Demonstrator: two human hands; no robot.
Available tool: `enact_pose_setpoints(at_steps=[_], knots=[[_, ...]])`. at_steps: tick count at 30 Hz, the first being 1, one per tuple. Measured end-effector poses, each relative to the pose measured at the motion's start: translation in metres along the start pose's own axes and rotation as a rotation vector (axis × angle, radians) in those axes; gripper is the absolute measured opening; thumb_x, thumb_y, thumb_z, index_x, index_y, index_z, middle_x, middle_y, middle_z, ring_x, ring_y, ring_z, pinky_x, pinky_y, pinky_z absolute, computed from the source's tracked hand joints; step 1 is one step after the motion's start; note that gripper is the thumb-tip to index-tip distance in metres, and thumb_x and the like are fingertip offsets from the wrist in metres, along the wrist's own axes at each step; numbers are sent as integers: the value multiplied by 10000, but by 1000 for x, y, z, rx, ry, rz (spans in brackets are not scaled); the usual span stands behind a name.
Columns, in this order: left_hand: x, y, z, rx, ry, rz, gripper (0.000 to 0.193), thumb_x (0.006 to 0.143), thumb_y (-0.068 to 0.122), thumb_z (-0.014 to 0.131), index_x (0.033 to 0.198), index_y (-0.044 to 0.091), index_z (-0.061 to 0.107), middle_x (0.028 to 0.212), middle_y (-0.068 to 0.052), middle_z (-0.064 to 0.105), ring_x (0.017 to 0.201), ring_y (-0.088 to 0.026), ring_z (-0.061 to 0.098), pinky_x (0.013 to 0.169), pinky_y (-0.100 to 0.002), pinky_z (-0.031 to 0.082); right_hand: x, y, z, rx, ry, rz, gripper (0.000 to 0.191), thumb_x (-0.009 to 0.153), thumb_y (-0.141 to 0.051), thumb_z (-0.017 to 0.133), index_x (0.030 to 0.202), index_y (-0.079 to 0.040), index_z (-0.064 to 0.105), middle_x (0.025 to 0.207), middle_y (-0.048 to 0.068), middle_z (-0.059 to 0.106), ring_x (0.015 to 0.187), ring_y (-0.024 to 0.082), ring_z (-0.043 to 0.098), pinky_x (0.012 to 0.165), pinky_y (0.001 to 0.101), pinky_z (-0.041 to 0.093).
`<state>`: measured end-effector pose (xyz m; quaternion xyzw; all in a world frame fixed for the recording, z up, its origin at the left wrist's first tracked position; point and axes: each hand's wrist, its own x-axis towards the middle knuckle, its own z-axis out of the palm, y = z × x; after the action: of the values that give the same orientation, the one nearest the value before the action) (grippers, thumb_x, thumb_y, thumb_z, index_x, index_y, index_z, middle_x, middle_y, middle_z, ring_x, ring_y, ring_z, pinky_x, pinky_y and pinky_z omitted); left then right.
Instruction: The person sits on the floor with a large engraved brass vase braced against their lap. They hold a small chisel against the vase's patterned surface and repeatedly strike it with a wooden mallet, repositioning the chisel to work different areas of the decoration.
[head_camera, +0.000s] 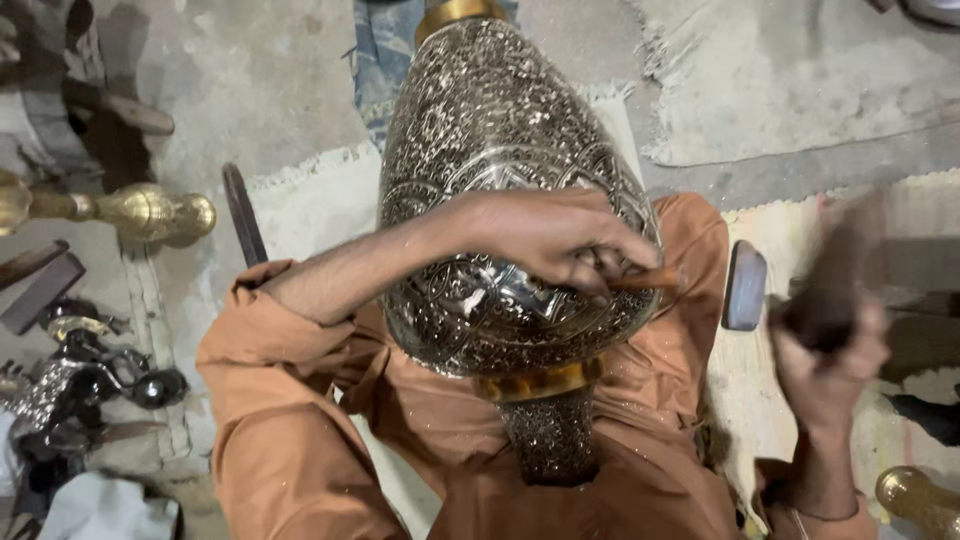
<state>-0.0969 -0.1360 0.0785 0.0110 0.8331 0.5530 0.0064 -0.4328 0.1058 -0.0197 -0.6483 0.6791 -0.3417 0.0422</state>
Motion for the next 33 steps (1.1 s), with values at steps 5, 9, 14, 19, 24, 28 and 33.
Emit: enact_pose_setpoints(at_steps=[5, 9, 14, 19, 24, 28, 33], knots=[[4, -3, -1, 65, -26, -85, 293, 935, 53, 671, 1209, 156, 683, 549, 112, 439, 476, -29, 393, 450, -280, 297, -3, 6, -2, 431, 188, 241, 525, 1075, 22, 731, 1462, 53, 379, 1066, 161, 668, 879, 256, 674, 804, 319, 575], [3, -1, 0, 54, -19, -85, 310, 947, 78, 687, 1246, 161, 675, 564, 115, 439, 491, -23, 408, 457, -275, 318, -3, 9, 4, 735, 296, 245, 519, 1048, 21, 692, 1460, 2, 377, 1058, 162, 639, 857, 251, 655, 821, 355, 606], [0, 1, 1, 23, 11, -15, 392, 925, 114, 730, 1307, 173, 664, 566, 108, 446, 499, -24, 419, 466, -261, 360, 3, -3, 5, 95, -83, 40, 645, 895, -71, 809, 1428, -163, 458, 990, 198, 673, 809, 315, 702, 788, 416, 608], [2, 2, 1, 19, -22, -142, 448, 929, 129, 704, 1363, 207, 625, 547, 115, 456, 472, -14, 424, 452, -279, 333, 8, -17, 18, 337, 350, 183, 897, 1002, -282, 865, 1612, -61, 244, 1173, 271, 631, 931, 380, 651, 871, 452, 588], [4, 2, -1, 37, -60, -122, 270, 985, 185, 726, 1253, 169, 697, 588, 100, 439, 530, -7, 420, 515, -263, 385, 10, -12, 16, -147, -198, -75, 675, 859, -69, 815, 1450, -136, 495, 916, 169, 689, 772, 310, 696, 716, 426, 586], [4, 4, -2, 41, -55, -193, 441, 972, 165, 673, 1395, 245, 583, 547, 115, 438, 458, -34, 373, 459, -287, 292, 12, -21, 7, 433, 172, 134, 496, 1116, -60, 756, 1482, -64, 421, 1158, 200, 596, 984, 317, 622, 921, 404, 564], [1, 3, -3, 43, -49, -119, 278, 940, 183, 727, 1213, 169, 676, 580, 130, 455, 501, -21, 405, 470, -271, 317, 22, -44, 7, -197, -120, -222, 668, 766, -46, 789, 1373, -14, 511, 935, 244, 677, 837, 396, 679, 761, 508, 562]])
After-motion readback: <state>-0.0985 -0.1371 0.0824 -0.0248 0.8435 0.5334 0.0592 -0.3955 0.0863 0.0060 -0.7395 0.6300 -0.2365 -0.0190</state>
